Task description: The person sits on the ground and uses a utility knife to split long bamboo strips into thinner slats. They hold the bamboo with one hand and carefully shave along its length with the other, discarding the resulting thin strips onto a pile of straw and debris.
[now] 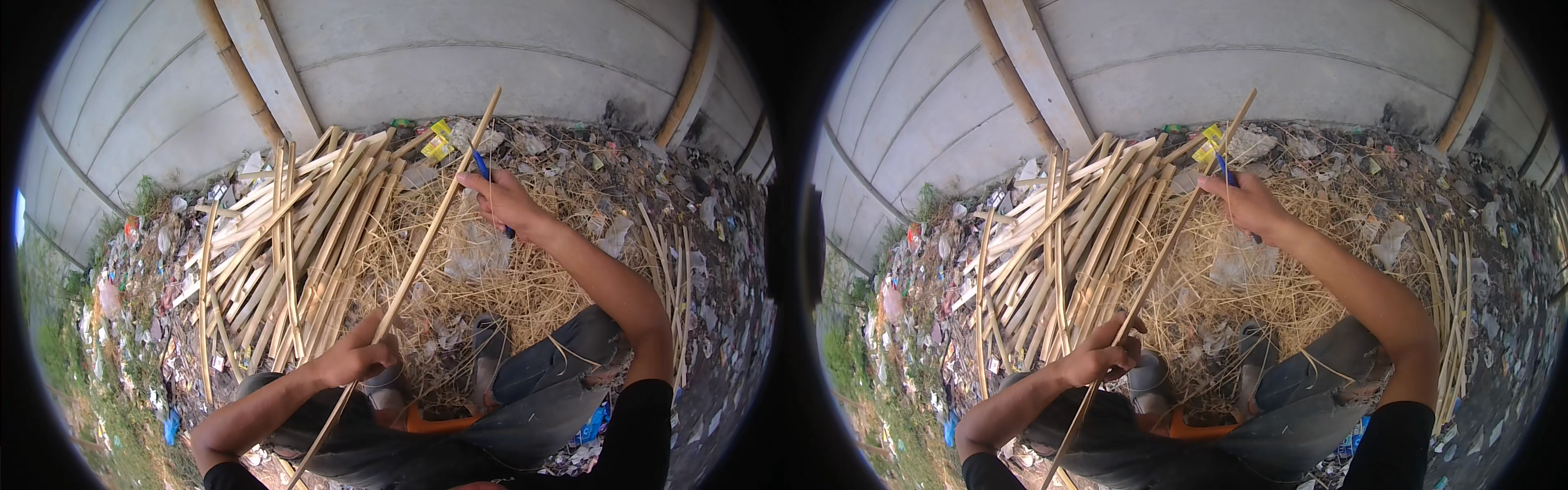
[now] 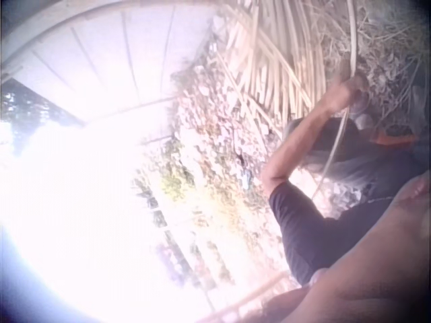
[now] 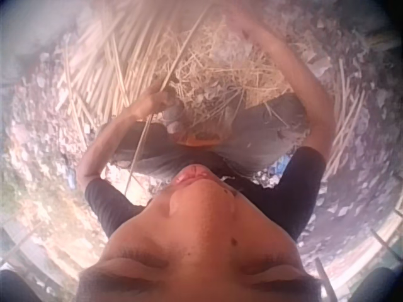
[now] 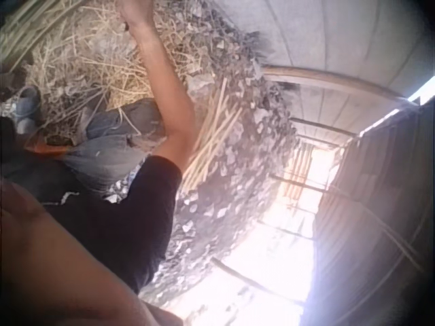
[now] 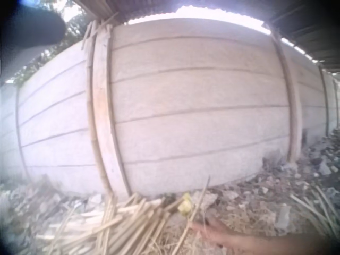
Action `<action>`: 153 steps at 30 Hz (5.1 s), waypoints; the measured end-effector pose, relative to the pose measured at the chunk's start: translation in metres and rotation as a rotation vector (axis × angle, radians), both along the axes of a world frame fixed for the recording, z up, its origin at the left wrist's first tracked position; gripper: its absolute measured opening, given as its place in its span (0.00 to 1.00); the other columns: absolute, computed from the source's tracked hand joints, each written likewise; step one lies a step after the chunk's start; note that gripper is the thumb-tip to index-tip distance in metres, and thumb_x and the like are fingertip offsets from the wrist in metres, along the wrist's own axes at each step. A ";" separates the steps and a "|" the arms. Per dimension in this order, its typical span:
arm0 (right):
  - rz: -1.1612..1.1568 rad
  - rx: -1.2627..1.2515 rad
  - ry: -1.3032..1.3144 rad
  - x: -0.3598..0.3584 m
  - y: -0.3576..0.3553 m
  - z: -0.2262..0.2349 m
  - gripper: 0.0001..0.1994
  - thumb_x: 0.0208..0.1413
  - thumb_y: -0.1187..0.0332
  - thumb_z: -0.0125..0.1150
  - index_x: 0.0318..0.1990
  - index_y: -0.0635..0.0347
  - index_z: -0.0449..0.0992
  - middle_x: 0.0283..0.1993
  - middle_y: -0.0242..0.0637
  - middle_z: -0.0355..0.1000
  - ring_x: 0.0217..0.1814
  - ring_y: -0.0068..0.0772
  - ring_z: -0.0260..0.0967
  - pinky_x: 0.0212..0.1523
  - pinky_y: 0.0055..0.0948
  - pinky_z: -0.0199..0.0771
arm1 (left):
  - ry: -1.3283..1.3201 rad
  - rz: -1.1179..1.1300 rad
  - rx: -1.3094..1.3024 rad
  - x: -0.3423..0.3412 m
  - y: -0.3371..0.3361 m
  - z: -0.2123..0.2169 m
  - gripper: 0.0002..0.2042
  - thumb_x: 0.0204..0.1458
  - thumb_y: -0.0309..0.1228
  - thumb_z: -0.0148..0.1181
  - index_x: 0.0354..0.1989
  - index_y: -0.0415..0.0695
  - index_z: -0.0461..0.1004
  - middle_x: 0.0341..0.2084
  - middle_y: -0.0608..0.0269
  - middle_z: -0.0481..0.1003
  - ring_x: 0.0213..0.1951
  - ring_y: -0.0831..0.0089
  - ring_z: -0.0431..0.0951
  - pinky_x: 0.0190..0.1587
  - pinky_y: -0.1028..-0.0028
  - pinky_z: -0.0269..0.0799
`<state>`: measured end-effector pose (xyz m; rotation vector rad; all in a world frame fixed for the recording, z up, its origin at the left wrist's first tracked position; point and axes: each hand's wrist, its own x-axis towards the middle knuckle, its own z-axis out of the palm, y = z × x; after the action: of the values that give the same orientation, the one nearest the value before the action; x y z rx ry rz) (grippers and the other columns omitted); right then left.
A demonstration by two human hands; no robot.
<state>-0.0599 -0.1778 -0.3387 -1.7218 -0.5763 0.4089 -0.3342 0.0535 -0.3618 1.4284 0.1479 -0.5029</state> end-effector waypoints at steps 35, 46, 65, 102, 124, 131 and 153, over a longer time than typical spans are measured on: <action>-0.242 -0.509 -0.623 0.012 -0.040 0.026 0.30 0.72 0.47 0.47 0.32 0.69 0.77 0.17 0.46 0.66 0.20 0.45 0.62 0.28 0.46 0.64 | -0.215 -0.052 0.547 -0.013 -0.013 0.024 0.12 0.64 0.34 0.58 0.49 0.39 0.72 0.21 0.68 0.71 0.24 0.80 0.71 0.28 0.74 0.66; 0.057 -0.521 -0.637 -0.038 -0.003 0.020 0.33 0.72 0.47 0.45 0.23 0.66 0.75 0.13 0.46 0.62 0.17 0.47 0.65 0.26 0.49 0.67 | -0.257 -0.034 0.681 -0.006 -0.009 0.023 0.30 0.61 0.31 0.56 0.72 0.36 0.60 0.20 0.58 0.69 0.26 0.71 0.70 0.31 0.68 0.68; -0.015 0.337 0.263 -0.040 0.018 0.028 0.25 0.67 0.42 0.56 0.51 0.58 0.75 0.18 0.16 0.53 0.15 0.11 0.49 0.17 0.19 0.50 | -0.195 0.098 0.359 0.006 -0.018 0.050 0.32 0.61 0.33 0.52 0.73 0.34 0.56 0.31 0.59 0.75 0.37 0.70 0.75 0.45 0.69 0.71; -0.002 -0.346 -0.625 -0.042 0.016 0.022 0.32 0.74 0.49 0.43 0.24 0.66 0.74 0.14 0.47 0.64 0.17 0.49 0.67 0.25 0.48 0.68 | -0.271 0.265 0.211 0.010 -0.017 0.038 0.26 0.58 0.23 0.57 0.66 0.31 0.67 0.23 0.76 0.68 0.24 0.87 0.64 0.26 0.81 0.56; 0.260 -0.259 -0.281 -0.079 0.045 0.021 0.32 0.71 0.46 0.50 0.17 0.60 0.68 0.11 0.28 0.56 0.15 0.24 0.55 0.21 0.38 0.58 | -0.275 0.294 0.261 -0.002 0.001 0.038 0.26 0.56 0.22 0.57 0.66 0.31 0.68 0.28 0.74 0.72 0.25 0.88 0.65 0.26 0.81 0.58; 0.238 -0.296 -0.324 -0.067 0.039 0.020 0.34 0.68 0.41 0.52 0.15 0.58 0.68 0.11 0.26 0.59 0.14 0.24 0.55 0.19 0.37 0.57 | -0.254 0.265 0.261 0.005 0.002 0.039 0.27 0.57 0.19 0.58 0.67 0.28 0.66 0.50 0.59 0.77 0.47 0.83 0.74 0.49 0.79 0.70; 0.328 -0.360 -0.413 -0.080 0.042 0.018 0.40 0.66 0.33 0.45 0.14 0.61 0.69 0.10 0.33 0.59 0.14 0.33 0.62 0.21 0.39 0.64 | -0.232 0.231 0.417 0.008 0.008 0.034 0.24 0.56 0.24 0.60 0.61 0.26 0.71 0.55 0.54 0.76 0.54 0.76 0.73 0.59 0.72 0.66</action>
<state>-0.1403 -0.1354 -0.3207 -2.0798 -1.1503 0.4052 -0.3257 0.0612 -0.3278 1.8374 0.2374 -0.1140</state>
